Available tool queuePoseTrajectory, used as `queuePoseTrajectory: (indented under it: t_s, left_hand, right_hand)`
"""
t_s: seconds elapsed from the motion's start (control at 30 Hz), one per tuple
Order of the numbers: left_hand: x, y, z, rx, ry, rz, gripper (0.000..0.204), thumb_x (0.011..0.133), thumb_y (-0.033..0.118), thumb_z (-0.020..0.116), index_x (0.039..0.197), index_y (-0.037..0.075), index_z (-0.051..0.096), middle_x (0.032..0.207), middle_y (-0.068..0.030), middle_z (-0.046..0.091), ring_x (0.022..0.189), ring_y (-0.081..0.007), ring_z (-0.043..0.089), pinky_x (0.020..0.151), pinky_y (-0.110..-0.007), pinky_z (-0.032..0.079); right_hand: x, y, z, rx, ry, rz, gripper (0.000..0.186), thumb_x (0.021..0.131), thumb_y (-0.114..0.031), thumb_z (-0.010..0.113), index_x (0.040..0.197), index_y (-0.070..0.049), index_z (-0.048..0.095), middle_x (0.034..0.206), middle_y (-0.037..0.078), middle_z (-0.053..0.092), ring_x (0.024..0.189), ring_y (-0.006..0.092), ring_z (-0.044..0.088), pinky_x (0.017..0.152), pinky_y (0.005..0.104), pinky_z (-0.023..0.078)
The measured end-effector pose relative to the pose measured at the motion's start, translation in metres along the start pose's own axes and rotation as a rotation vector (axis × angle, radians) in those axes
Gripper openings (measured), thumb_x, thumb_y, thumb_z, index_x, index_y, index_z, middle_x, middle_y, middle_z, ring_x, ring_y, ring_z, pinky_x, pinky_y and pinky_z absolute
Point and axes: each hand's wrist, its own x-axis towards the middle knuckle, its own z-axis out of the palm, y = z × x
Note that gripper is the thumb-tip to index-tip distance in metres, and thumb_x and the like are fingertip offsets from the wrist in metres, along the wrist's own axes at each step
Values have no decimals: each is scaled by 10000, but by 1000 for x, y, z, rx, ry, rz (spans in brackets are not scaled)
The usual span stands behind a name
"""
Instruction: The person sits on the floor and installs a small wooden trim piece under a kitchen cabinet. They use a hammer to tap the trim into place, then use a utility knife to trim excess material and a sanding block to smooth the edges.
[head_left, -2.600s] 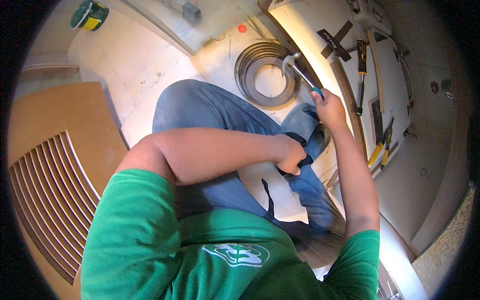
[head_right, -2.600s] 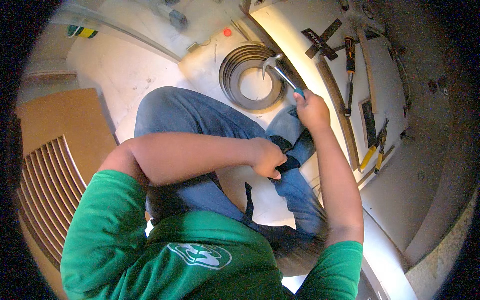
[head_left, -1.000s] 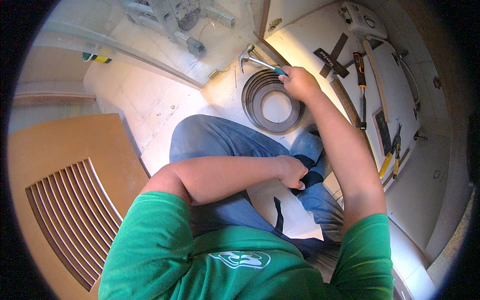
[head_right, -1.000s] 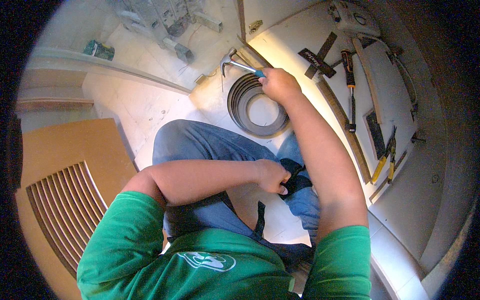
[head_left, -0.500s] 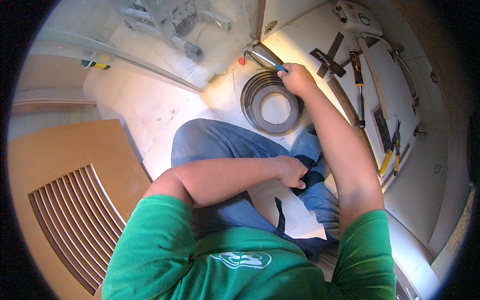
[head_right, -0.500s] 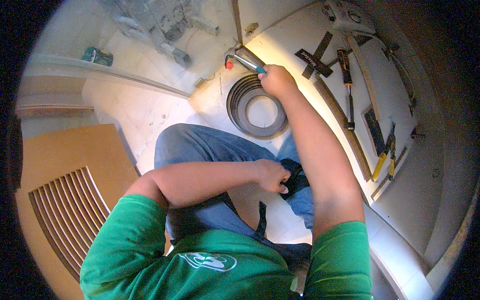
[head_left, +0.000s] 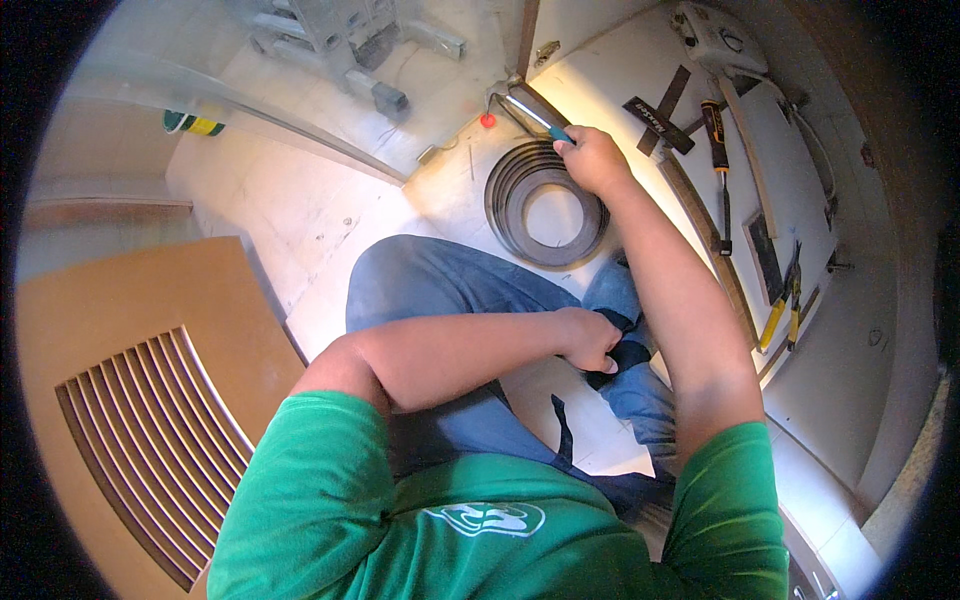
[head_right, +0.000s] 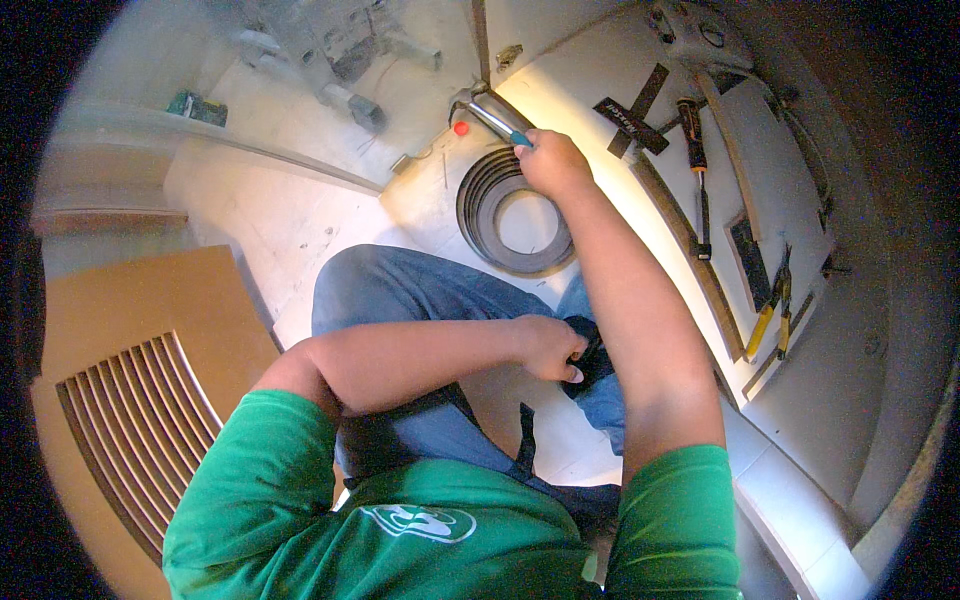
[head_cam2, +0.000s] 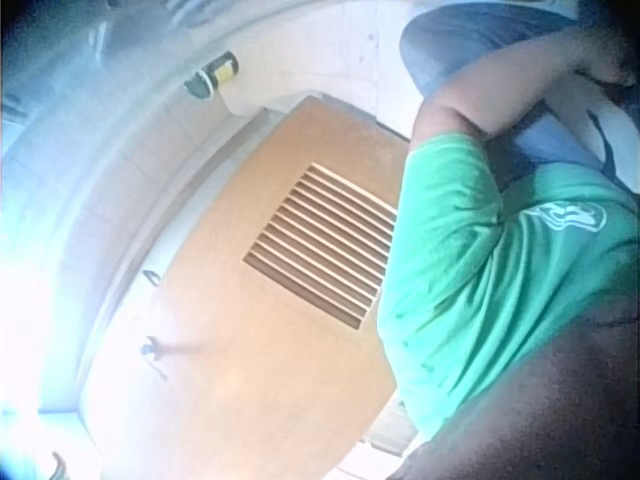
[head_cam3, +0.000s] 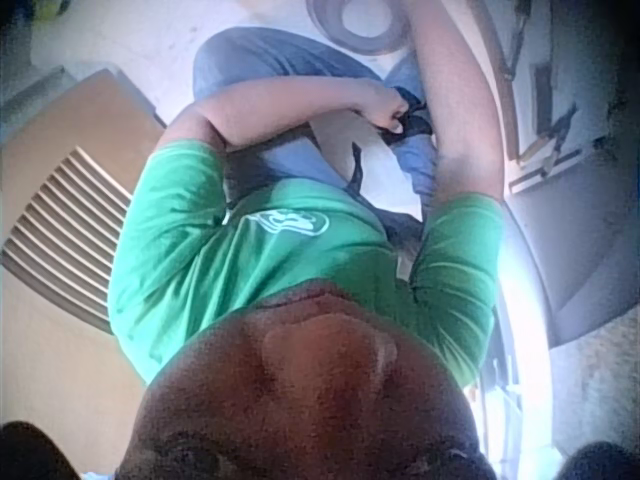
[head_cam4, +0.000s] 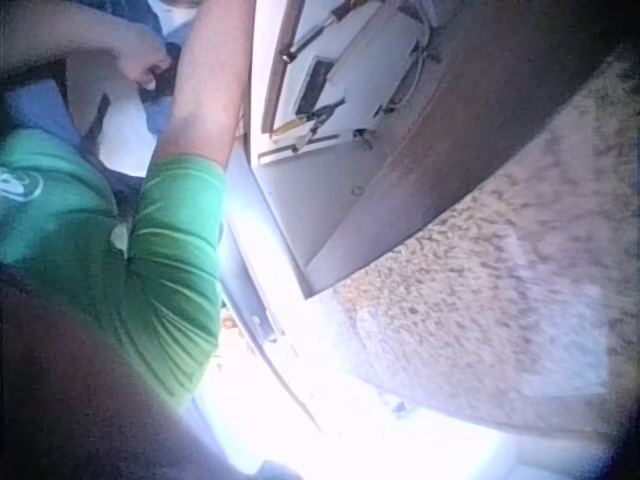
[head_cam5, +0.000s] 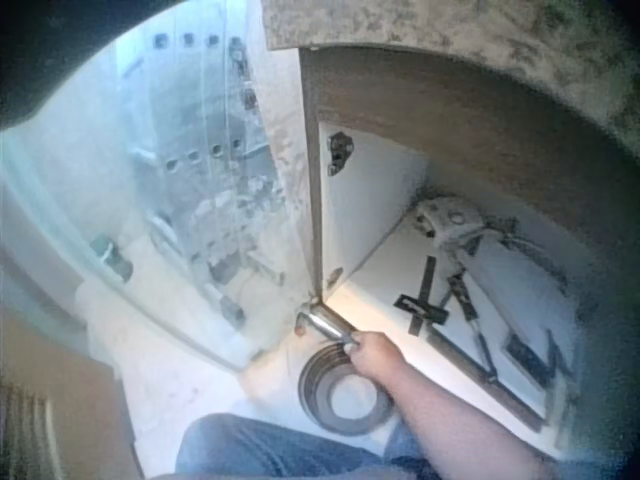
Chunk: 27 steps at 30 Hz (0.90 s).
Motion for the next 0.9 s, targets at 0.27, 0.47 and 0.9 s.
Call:
queuePoseTrajectory:
  t_s: [0.27, 0.47, 0.9]
  left_hand:
    - [0, 1, 2, 38, -31, 22, 510, 916, 508, 604, 1106, 37, 652, 1061, -198, 699, 1045, -392, 656, 891, -499, 507]
    - [1, -1, 6, 24, 7, 59, 500, 915, 499, 601, 1088, 33, 651, 1055, -199, 697, 1040, -388, 654, 888, -497, 502]
    - [-5, 5, 1, 52, 8, 47, 517, 920, 499, 598, 1122, 26, 650, 1086, -203, 693, 1058, -390, 651, 889, -491, 504]
  right_hand:
    - [-56, 45, 2, -123, -123, -43, 297, 924, -333, 633, 1041, -68, 700, 935, 230, 698, 900, 412, 675, 801, 495, 521]
    - [-93, 68, -1, -202, -57, -122, 348, 952, -383, 627, 1013, -45, 680, 844, 239, 678, 834, 434, 658, 746, 486, 511]
    - [-91, 68, -9, -240, 0, -29, 360, 953, -395, 624, 1011, -44, 680, 897, 242, 687, 869, 444, 659, 765, 505, 515]
